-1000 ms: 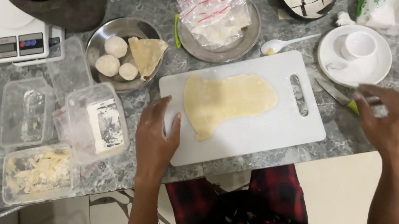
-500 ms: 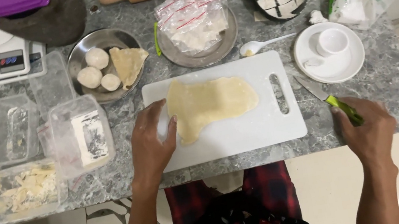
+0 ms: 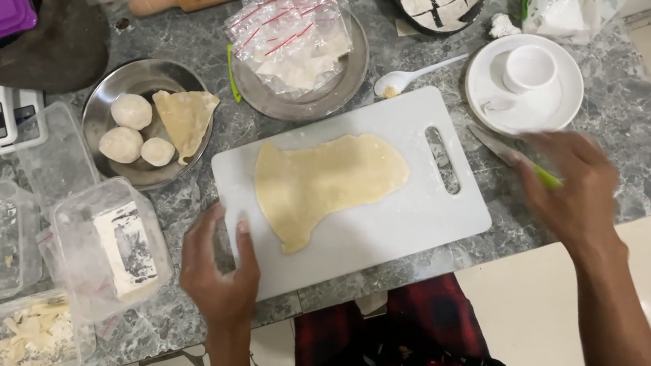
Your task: A person rolls out a piece of dough on a cutting board using a rolling pin and then cuts it into small rectangular pieces using a knife.
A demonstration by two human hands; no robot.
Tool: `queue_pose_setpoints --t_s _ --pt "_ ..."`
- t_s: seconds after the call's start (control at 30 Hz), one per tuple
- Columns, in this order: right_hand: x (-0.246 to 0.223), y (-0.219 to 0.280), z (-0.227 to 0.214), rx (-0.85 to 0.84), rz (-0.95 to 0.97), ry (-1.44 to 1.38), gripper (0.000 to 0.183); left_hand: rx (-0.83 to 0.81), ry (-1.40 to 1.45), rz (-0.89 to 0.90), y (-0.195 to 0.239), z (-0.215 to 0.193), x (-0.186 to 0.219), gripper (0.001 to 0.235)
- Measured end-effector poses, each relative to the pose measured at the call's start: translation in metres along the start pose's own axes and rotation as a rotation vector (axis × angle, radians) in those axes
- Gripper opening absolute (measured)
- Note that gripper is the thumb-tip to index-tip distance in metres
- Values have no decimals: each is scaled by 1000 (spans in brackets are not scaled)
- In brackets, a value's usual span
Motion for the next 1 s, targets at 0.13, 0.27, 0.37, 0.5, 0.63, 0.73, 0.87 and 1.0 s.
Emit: queue_pose_setpoints --t_s 0.13,0.27,0.37,0.5,0.63,0.73,0.87,1.0 --pt "-20 -79 26 -175 -47 60 25 128 -52 75 14 4 -13 30" --pt "-43 -154 65 -269 -110 36 26 184 -2 75 19 9 -21 30" --pt "-21 -177 99 -328 -94 30 28 189 -22 63 20 9 -22 27" --pt "1 -184 114 -311 -27 104 32 169 11 58 23 5 -18 30" --pt "20 -179 120 -271 110 216 33 165 26 71 21 6 -17 32" --pt "15 -187 118 -260 174 238 36 147 31 69 20 3 -13 33" --pt "16 -202 132 -341 81 204 47 71 79 -12 22 3 -14 30" --pt "12 -213 142 -505 111 347 52 86 75 15 21 1 -14 31"
Point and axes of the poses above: each hand's wrist, its own y-axis away from the middle knuckle, its own z-axis out of the palm, x = y × z, the point moved 4 cm from there along -y, towards the middle knuckle, and after that the axes turned 13 degrees about -x, right-handed, at the moved point
